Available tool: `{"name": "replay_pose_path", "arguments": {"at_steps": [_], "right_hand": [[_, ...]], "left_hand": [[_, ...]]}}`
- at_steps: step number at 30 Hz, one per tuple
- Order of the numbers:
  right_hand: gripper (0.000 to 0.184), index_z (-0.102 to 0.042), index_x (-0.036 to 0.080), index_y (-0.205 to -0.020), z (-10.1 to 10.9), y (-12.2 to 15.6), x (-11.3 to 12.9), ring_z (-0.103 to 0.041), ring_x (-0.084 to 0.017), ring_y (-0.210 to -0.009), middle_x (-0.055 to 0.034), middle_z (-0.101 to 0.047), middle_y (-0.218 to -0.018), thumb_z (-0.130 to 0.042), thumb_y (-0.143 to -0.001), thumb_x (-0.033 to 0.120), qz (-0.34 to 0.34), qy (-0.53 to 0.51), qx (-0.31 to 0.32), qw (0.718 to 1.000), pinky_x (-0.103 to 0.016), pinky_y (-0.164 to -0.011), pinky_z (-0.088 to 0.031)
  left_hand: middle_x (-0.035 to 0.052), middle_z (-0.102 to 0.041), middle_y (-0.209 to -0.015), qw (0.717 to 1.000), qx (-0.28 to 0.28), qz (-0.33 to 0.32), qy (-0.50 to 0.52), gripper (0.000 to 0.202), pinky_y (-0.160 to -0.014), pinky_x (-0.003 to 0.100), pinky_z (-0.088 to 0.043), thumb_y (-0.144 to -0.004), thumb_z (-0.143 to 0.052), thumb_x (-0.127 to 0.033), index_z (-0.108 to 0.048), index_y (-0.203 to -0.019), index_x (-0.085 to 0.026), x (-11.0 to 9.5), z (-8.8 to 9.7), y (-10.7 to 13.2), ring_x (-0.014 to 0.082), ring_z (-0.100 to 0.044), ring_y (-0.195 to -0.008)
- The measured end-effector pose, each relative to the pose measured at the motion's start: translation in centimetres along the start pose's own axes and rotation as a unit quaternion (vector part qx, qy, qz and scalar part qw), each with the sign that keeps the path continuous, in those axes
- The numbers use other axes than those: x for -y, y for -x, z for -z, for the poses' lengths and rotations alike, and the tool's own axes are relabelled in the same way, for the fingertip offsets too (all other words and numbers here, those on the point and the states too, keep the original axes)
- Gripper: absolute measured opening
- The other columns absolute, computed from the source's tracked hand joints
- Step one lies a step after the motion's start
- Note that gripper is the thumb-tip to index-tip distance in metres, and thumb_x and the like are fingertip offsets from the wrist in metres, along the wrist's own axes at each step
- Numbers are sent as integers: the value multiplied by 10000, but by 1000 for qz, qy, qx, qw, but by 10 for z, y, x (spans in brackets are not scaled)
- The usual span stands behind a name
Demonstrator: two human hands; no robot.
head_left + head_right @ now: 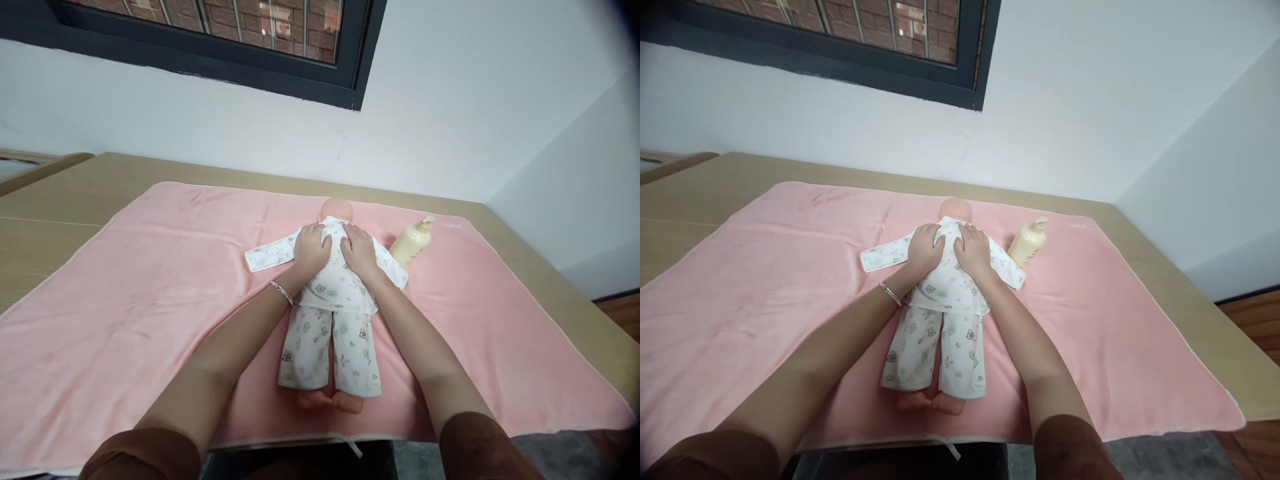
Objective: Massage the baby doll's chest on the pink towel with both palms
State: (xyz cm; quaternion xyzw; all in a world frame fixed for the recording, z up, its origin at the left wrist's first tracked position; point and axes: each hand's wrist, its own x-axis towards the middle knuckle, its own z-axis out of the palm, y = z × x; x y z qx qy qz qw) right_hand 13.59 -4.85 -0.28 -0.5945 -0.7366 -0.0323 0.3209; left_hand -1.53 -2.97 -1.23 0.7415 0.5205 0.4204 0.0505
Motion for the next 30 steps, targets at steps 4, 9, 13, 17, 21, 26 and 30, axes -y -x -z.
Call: {"name": "replay_pose_path", "arguments": {"at_steps": [4, 9, 13, 17, 21, 26, 30], "right_hand": [[461, -551, 134, -1342, -4, -4, -6, -491, -285, -1304, -140, -571, -1379, -368, -925, 211, 29, 4, 14, 999, -488, -1100, -363], [429, -647, 180, -1236, -5, -4, -5, -560, -253, -1229, -104, -628, -1311, -412, -878, 152, 48, -8, -11, 999, -438, -1071, -405], [349, -706, 190, -1125, -3, 2, 2, -614, -240, -1154, -85, -699, -1193, -454, -883, 197, 8, -26, -48, 998, -402, -1058, -431], [333, -715, 171, -1109, -1, 5, 6, -618, -245, -1152, -96, -707, -1175, -475, -888, 240, -32, -28, -63, 997, -391, -1061, -431], [404, -646, 177, -1241, -3, 2, 1, -530, -267, -1276, -100, -632, -1315, -444, -896, 231, -28, -32, -35, 998, -457, -1107, -375], [432, -604, 187, -1291, -5, 0, -2, -480, -273, -1326, -102, -592, -1365, -426, -900, 228, -37, -39, -12, 998, -497, -1138, -319], [426, -609, 188, -1283, -4, 1, -1, -491, -268, -1312, -99, -609, -1343, -415, -906, 231, -32, -44, -16, 998, -493, -1133, -328]], "left_hand": [[118, -615, -1286, 999, 43, -33, 1, 365, -1091, 437, -387, -928, -409, -270, -585, -1226, -153, 4, -2, -4, 269, -528, -1213], [106, -649, -1202, 998, 36, -55, 12, 320, -1042, 414, -427, -912, -417, -239, -620, -1149, -166, 2, 2, -4, 248, -555, -1150], [95, -672, -1116, 999, 10, -45, 8, 260, -1005, 406, -450, -904, -439, -250, -646, -1049, -188, -1, 4, -1, 243, -577, -1095], [96, -682, -1077, 1000, -10, -18, 13, 231, -1007, 409, -452, -890, -456, -245, -644, -1014, -191, -3, 4, 1, 246, -588, -1084], [92, -679, -1119, 1000, -17, 8, 23, 246, -1031, 427, -444, -873, -494, -259, -634, -1066, -198, -2, 2, 1, 260, -586, -1110], [98, -677, -1143, 999, -18, 17, 21, 268, -1034, 422, -446, -870, -502, -263, -633, -1089, -181, 1, 0, -1, 266, -586, -1111], [103, -677, -1145, 999, -19, 18, 23, 274, -1036, 428, -447, -870, -502, -265, -634, -1092, -175, 1, -1, -1, 271, -585, -1115]]}}
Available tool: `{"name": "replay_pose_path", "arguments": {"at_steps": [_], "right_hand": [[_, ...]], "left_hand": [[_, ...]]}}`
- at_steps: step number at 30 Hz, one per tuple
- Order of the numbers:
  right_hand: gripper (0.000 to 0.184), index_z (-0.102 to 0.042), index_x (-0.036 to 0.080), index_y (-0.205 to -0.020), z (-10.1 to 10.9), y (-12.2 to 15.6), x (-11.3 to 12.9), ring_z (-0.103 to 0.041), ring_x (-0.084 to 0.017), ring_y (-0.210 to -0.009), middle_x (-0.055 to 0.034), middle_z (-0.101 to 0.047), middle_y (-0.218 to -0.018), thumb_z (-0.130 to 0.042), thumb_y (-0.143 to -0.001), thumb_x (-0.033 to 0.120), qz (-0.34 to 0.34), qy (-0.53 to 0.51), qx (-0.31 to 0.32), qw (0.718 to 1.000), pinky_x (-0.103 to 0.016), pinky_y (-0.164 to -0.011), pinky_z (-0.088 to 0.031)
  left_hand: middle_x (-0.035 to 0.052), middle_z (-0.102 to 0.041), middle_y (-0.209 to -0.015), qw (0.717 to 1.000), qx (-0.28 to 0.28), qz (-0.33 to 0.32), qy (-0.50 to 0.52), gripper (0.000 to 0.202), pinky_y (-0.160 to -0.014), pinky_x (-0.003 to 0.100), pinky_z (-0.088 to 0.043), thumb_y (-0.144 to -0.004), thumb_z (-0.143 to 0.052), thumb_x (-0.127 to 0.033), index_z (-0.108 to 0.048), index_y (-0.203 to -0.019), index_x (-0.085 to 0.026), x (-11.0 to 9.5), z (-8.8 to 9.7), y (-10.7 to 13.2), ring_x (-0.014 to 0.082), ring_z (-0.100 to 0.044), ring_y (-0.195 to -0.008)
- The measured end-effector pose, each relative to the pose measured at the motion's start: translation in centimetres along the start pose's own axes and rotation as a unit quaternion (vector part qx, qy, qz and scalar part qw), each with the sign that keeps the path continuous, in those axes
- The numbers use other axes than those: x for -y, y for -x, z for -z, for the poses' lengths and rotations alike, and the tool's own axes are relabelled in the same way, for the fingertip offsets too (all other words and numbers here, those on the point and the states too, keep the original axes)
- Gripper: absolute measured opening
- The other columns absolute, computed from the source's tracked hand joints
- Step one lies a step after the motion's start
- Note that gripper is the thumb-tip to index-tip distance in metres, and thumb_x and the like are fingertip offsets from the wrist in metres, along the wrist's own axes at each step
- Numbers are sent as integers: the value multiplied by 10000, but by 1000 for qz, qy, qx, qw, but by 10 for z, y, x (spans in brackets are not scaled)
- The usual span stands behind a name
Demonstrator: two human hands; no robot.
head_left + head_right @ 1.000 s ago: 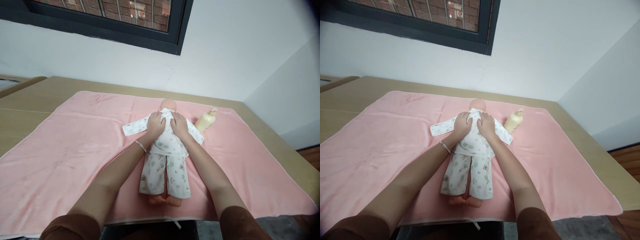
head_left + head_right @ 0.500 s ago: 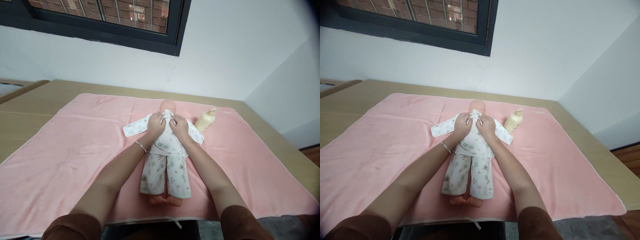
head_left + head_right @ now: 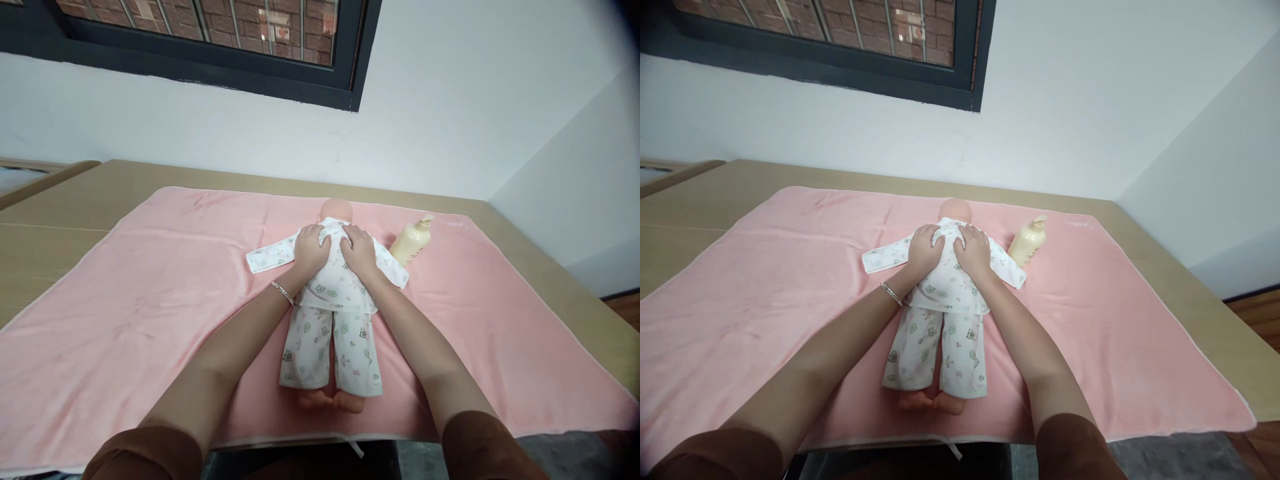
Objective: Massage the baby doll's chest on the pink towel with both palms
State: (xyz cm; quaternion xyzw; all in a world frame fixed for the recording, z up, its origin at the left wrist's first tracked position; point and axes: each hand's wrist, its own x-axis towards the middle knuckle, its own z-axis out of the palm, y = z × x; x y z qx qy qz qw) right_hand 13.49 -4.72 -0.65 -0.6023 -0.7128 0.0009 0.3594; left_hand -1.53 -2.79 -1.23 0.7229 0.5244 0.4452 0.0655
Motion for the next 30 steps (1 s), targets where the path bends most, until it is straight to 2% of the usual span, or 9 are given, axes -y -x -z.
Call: {"name": "replay_pose_path", "arguments": {"at_steps": [14, 23, 30], "right_hand": [[421, -618, 182, -1275, -2, -1, -2, -510, -269, -1293, -103, -615, -1334, -431, -901, 233, 4, 0, -7, 1000, -485, -1125, -344], [427, -612, 173, -1284, 0, 2, 1, -500, -285, -1309, -115, -607, -1344, -420, -908, 238, -7, 11, -4, 1000, -505, -1131, -333], [428, -603, 166, -1286, 2, 2, 2, -511, -292, -1289, -120, -612, -1333, -408, -913, 240, 0, 36, -2, 999, -496, -1118, -351]], "left_hand": [[98, -674, -1133, 1000, -1, -5, -8, 273, -1032, 418, -448, -877, -497, -270, -631, -1099, -187, 0, 0, 1, 267, -584, -1113], [102, -666, -1113, 1000, -16, 15, -14, 254, -1022, 425, -453, -860, -518, -263, -630, -1076, -190, -1, -1, 2, 277, -577, -1112], [121, -651, -1182, 999, 31, -12, -35, 324, -1053, 444, -418, -890, -462, -286, -609, -1154, -169, 3, -3, -2, 286, -560, -1150]]}}
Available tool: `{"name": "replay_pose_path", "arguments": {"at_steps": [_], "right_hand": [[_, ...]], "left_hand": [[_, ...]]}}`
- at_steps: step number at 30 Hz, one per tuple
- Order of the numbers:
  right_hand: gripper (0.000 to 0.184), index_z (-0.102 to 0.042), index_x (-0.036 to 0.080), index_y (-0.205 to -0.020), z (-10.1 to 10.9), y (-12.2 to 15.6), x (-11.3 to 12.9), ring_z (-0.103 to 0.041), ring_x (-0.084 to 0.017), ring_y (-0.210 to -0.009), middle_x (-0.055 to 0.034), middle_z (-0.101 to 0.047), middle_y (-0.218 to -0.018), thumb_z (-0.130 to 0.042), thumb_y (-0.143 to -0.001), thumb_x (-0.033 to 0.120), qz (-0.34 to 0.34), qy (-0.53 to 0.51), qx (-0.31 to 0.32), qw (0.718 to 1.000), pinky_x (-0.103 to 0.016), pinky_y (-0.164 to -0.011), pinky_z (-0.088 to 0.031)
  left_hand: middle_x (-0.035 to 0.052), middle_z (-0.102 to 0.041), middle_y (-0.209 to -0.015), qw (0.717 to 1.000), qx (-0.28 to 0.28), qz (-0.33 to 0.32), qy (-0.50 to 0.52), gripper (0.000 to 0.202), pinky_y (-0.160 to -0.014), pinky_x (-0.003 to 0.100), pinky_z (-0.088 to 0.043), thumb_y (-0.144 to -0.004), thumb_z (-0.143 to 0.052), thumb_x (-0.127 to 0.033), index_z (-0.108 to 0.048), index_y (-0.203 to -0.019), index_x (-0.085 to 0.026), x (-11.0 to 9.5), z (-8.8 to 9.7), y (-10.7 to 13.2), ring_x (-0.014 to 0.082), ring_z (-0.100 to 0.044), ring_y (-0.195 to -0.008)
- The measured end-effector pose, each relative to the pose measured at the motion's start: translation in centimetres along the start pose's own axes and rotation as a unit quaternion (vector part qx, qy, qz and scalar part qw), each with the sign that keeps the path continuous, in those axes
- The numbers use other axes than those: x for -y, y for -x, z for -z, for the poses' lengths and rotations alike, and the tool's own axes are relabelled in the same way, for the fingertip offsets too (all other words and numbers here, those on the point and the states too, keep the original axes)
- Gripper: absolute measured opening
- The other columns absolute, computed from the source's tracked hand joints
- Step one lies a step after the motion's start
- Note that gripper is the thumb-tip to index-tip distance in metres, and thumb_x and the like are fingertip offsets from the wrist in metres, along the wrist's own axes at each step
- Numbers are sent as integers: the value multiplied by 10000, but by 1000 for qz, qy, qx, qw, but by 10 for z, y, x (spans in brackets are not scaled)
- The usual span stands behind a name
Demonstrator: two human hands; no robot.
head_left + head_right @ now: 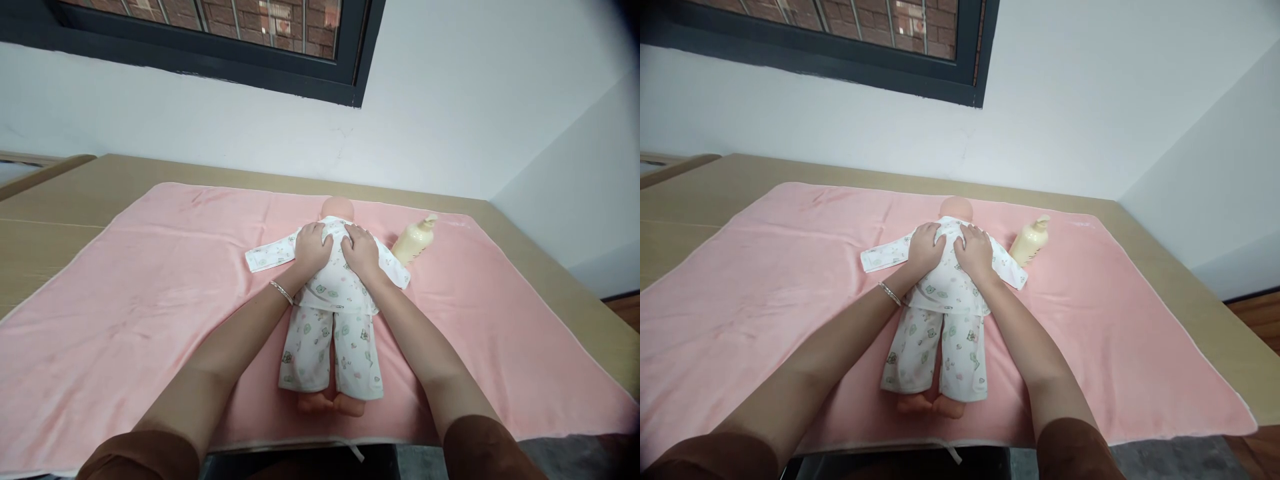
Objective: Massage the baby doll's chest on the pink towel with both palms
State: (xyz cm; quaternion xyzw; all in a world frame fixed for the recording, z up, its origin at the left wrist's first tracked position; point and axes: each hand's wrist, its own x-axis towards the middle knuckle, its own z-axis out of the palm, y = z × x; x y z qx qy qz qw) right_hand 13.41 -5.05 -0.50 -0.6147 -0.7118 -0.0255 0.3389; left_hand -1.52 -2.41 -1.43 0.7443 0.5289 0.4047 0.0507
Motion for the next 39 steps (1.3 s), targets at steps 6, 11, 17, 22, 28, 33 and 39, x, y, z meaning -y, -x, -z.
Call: {"name": "replay_pose_path", "arguments": {"at_steps": [6, 11, 17, 22, 28, 33, 39], "right_hand": [[468, -551, 160, -1339, -1, -7, -6, -474, -281, -1325, -113, -572, -1384, -374, -908, 201, 37, -1, 35, 999, -510, -1120, -341], [446, -623, 167, -1265, 1, -5, 0, -549, -265, -1252, -103, -624, -1325, -397, -881, 163, 54, 11, 16, 998, -457, -1084, -398], [349, -704, 192, -1137, 2, 3, 7, -614, -258, -1178, -92, -693, -1214, -462, -892, 247, -4, 27, -38, 999, -389, -1037, -456], [456, -572, 141, -1326, -2, -5, -3, -477, -280, -1337, -125, -572, -1387, -416, -901, 195, 35, 9, 20, 999, -481, -1127, -355], [379, -667, 170, -1197, -4, -5, -5, -571, -247, -1232, -107, -647, -1291, -449, -888, 181, 61, -10, -4, 998, -429, -1092, -399], [298, -721, 199, -1064, -3, 3, 1, -632, -247, -1133, -81, -716, -1153, -487, -892, 265, 14, -22, -61, 998, -387, -1036, -453], [428, -602, 147, -1285, 0, -2, 0, -536, -277, -1260, -123, -606, -1342, -422, -907, 237, 12, -5, 4, 1000, -455, -1101, -385]], "left_hand": [[127, -617, -1281, 999, 33, -35, 4, 371, -1093, 446, -380, -910, -417, -269, -574, -1221, -144, 4, -1, -4, 274, -533, -1212], [112, -668, -1164, 999, 7, -38, 7, 308, -1025, 426, -429, -915, -423, -262, -616, -1132, -160, 0, 3, 0, 265, -573, -1124], [104, -687, -1091, 999, -24, -25, 3, 262, -990, 406, -448, -890, -467, -246, -637, -1070, -159, -4, 4, 2, 262, -587, -1076], [107, -639, -1255, 998, 26, -43, 22, 345, -1063, 424, -396, -904, -468, -283, -584, -1205, -158, 4, -1, -5, 267, -555, -1181], [91, -676, -1141, 998, 15, -50, 33, 266, -1009, 422, -424, -901, -464, -277, -618, -1097, -184, 2, 2, -3, 256, -577, -1114], [92, -678, -1013, 999, -23, -22, 32, 177, -963, 415, -449, -876, -501, -281, -630, -959, -191, -4, 4, 1, 259, -590, -1042], [93, -662, -1181, 998, 2, -16, 57, 293, -1036, 434, -422, -886, -487, -295, -611, -1133, -197, 2, 0, -2, 264, -573, -1140]]}}
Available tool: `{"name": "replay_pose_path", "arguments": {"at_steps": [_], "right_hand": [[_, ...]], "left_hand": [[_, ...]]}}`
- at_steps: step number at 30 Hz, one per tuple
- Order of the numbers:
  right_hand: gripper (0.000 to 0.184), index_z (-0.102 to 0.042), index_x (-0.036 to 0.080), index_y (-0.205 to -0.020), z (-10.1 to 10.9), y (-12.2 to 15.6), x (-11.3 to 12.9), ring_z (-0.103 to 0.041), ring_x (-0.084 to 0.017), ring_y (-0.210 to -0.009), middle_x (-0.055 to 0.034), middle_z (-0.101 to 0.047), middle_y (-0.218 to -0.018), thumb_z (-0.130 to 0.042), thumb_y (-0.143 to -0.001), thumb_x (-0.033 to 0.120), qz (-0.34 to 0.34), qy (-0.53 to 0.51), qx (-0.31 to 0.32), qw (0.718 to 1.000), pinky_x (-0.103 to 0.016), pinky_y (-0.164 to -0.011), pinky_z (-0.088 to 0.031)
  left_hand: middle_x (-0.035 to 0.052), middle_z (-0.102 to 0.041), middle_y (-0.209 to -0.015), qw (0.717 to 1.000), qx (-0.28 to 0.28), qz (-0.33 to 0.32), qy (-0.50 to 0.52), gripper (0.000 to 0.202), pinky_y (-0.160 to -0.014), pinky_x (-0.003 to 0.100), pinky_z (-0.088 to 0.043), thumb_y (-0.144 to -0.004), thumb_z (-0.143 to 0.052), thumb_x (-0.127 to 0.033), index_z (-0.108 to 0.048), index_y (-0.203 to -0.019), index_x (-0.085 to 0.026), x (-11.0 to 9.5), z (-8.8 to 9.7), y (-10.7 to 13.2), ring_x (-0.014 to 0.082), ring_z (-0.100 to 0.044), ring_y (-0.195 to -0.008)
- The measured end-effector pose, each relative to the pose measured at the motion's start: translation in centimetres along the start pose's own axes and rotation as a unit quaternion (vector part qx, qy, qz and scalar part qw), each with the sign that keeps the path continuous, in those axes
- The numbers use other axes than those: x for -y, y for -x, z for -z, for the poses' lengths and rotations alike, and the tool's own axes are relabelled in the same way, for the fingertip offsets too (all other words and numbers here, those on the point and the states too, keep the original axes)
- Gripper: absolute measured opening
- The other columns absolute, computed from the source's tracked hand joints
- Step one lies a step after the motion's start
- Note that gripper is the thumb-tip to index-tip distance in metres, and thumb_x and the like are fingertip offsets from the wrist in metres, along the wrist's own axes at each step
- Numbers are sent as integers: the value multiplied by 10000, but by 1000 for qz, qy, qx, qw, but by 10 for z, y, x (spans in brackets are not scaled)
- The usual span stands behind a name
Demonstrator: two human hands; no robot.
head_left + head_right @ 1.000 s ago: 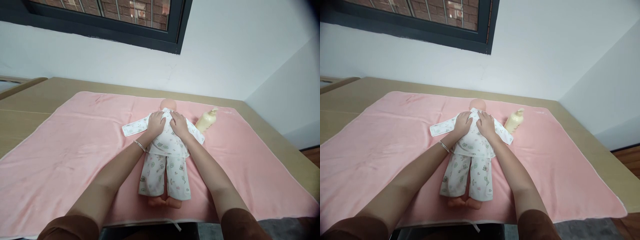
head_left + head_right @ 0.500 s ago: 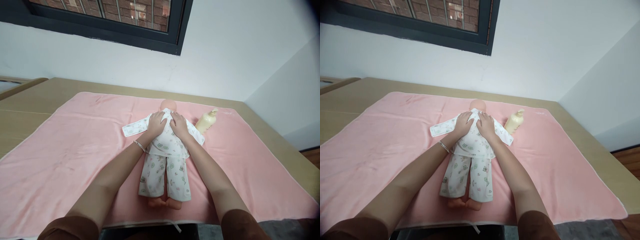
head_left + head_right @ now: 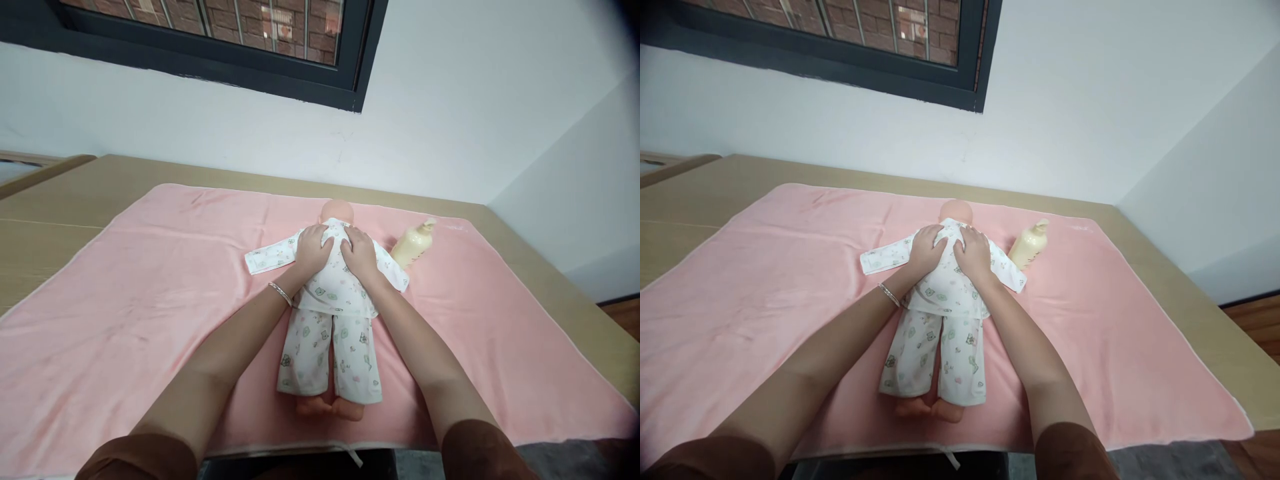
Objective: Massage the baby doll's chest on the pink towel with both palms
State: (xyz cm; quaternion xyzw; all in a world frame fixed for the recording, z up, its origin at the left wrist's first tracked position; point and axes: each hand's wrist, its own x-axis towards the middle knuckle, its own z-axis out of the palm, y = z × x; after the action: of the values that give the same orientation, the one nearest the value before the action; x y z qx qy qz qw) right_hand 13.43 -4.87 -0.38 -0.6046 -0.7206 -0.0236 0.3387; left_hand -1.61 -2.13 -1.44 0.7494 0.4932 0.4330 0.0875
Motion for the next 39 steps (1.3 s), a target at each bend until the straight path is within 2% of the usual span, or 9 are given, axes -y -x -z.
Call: {"name": "replay_pose_path", "arguments": {"at_steps": [4, 9, 13, 17, 20, 25, 28, 34, 39], "right_hand": [[479, -530, 150, -1376, 0, -5, -3, -456, -297, -1342, -138, -526, -1428, -368, -928, 209, 25, 32, 39, 998, -511, -1121, -337], [430, -621, 178, -1291, 1, -2, 0, -538, -260, -1261, -111, -612, -1336, -394, -927, 201, 37, 36, 16, 999, -438, -1096, -383], [374, -697, 163, -1173, 3, 6, 6, -585, -258, -1212, -113, -675, -1242, -431, -925, 250, -3, 28, -32, 999, -396, -1075, -415], [362, -690, 182, -1170, 5, 9, 10, -591, -260, -1209, -97, -677, -1242, -449, -916, 271, -41, 18, -42, 998, -399, -1051, -444], [393, -645, 188, -1239, 5, 6, 7, -555, -257, -1254, -87, -643, -1299, -442, -909, 256, -38, 14, -25, 999, -411, -1076, -426], [495, -522, 126, -1378, 2, -3, -1, -412, -302, -1382, -129, -518, -1439, -383, -911, 214, -8, 19, 49, 999, -526, -1164, -282], [524, -491, 137, -1410, 1, -6, -3, -387, -314, -1395, -137, -488, -1463, -374, -902, 186, 5, 20, 65, 998, -550, -1157, -269], [509, -576, 257, -1346, -1, -8, -3, -442, -290, -1349, -86, -536, -1421, -423, -871, 156, 17, 8, 64, 998, -545, -1137, -296], [423, -686, 219, -1204, -3, -2, 0, -537, -259, -1263, -87, -634, -1308, -442, -862, 179, 4, -12, -2, 1000, -467, -1132, -336]], "left_hand": [[98, -663, -1196, 1000, 13, -10, -4, 320, -1043, 435, -413, -899, -472, -314, -609, -1158, -184, 2, 0, -2, 267, -573, -1151], [92, -677, -1165, 1000, 6, -13, -2, 275, -1041, 420, -416, -882, -488, -288, -623, -1100, -191, -4, 5, 0, 251, -582, -1134], [94, -689, -1030, 1000, -12, -5, -17, 189, -984, 418, -451, -865, -503, -275, -632, -978, -196, -7, 6, 3, 253, -599, -1052], [85, -677, -987, 999, -24, 3, -25, 149, -959, 411, -463, -859, -509, -272, -624, -925, -204, -7, 5, 4, 253, -594, -1024], [89, -682, -1046, 999, -20, 9, -23, 193, -989, 405, -456, -863, -504, -264, -628, -991, -193, -7, 4, 3, 253, -590, -1060], [107, -650, -1233, 999, 25, 3, -29, 341, -1073, 425, -407, -887, -471, -285, -601, -1177, -162, -3, 2, -2, 266, -564, -1178], [123, -623, -1291, 998, 45, -13, -42, 377, -1102, 440, -375, -899, -452, -290, -579, -1224, -148, -2, 2, -3, 272, -540, -1227], [97, -640, -1273, 997, 44, -42, -52, 365, -1089, 441, -377, -900, -436, -269, -576, -1224, -177, -5, 2, -1, 266, -552, -1215], [91, -680, -1165, 998, 10, -37, -44, 281, -1033, 407, -424, -878, -471, -256, -626, -1100, -182, -7, 3, 2, 253, -585, -1138]]}}
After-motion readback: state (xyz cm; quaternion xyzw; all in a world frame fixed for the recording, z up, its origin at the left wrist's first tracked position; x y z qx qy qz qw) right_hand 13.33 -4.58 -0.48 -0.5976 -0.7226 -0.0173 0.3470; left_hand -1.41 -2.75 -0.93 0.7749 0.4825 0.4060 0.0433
